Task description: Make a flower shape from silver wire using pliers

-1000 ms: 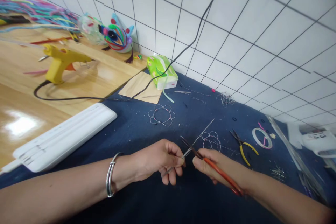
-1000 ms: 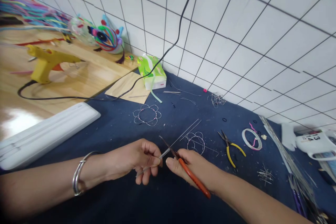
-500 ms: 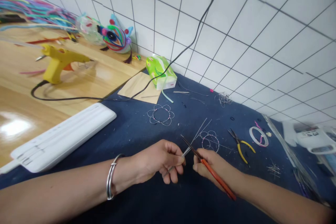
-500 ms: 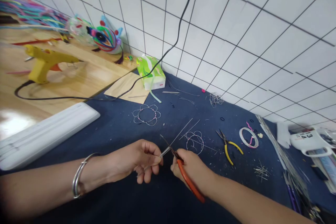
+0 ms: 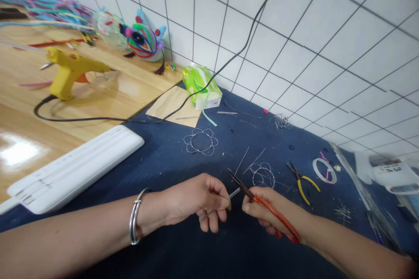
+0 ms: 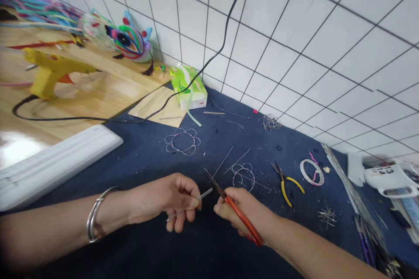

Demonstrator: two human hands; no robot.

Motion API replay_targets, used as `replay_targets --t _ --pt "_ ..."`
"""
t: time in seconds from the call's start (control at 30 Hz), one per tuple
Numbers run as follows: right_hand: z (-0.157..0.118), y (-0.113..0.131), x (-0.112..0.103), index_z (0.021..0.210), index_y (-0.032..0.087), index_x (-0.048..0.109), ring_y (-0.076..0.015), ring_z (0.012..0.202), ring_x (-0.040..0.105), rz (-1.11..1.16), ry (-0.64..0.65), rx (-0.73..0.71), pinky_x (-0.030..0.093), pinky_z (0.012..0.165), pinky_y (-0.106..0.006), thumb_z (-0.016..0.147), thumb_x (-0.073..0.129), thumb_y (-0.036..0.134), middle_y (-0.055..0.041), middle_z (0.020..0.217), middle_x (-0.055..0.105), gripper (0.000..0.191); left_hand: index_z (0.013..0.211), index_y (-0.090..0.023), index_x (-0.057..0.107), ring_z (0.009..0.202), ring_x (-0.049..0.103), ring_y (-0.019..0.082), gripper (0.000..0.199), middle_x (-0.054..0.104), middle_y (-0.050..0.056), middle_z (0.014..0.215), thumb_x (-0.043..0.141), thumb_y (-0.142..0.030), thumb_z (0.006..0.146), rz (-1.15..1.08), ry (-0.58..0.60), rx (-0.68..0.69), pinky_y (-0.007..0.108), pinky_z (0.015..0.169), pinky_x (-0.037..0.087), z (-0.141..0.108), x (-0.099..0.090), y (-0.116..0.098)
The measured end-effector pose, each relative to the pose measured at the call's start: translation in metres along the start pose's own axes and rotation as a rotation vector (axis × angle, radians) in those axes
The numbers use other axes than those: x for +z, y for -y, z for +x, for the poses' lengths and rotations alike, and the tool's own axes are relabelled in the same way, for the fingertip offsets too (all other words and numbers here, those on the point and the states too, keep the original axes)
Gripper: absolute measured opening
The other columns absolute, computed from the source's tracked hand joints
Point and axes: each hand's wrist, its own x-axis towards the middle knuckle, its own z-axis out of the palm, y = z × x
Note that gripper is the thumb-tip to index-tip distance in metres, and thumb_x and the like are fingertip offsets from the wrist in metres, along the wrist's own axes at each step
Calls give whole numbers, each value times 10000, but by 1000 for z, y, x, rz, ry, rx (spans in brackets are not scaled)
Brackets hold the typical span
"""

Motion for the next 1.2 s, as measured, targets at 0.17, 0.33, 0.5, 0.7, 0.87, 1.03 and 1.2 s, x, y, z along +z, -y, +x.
replay_targets --t 0.17,0.33,0.5,0.7,0.87,1.03,1.2 --pt "-19 -20 15 903 168 551 -186 692 532 -676 -283 -135 435 616 -317 696 573 335 -68 797 556 267 806 -133 614 488 586 107 171 640 35 681 627 -287 732 -39 -104 194 192 433 438 -10 -10 -21" --pt "-19 -57 51 1218 133 477 -368 867 530 -1265 -443 -371 394 720 -530 651 589 389 -200 945 588 632 833 -141 618 553 590 106 183 638 34 729 637 -291 732 -25 -243 244 206 498 456 -4 -12 -25" --pt "-36 -63 31 907 196 607 -228 695 547 -1250 -499 -464 430 598 -359 755 512 277 -78 795 601 196 854 -145 607 688 599 133 223 631 55 833 632 -329 730 83 -360 284 230 574 477 4 -13 -19" --pt "-32 -82 -37 995 157 559 -242 896 505 -1181 -969 -305 404 734 -361 852 429 224 -107 922 570 205 851 -139 604 657 587 124 250 614 43 794 613 -357 729 274 -414 287 235 574 476 11 -15 -17" --pt "-3 -103 -54 1049 179 561 -192 837 526 -1183 -911 -369 384 752 -318 867 410 174 -69 839 598 236 849 -140 589 620 589 118 287 613 35 772 598 -397 722 375 -421 224 233 560 475 21 -10 -15" --pt "-23 -109 -75 1006 208 605 -182 819 531 -1207 -857 -394 374 727 -298 834 416 106 -55 811 606 275 822 -137 589 593 590 117 272 627 41 766 579 -389 720 481 -462 191 200 498 457 28 -6 -16" --pt "-48 -106 -115 1043 214 606 -178 815 520 -1130 -899 -463 385 682 -274 875 374 185 -61 868 612 288 766 -151 617 556 581 106 205 618 12 644 549 -341 732 690 -508 261 174 473 440 46 0 -24"
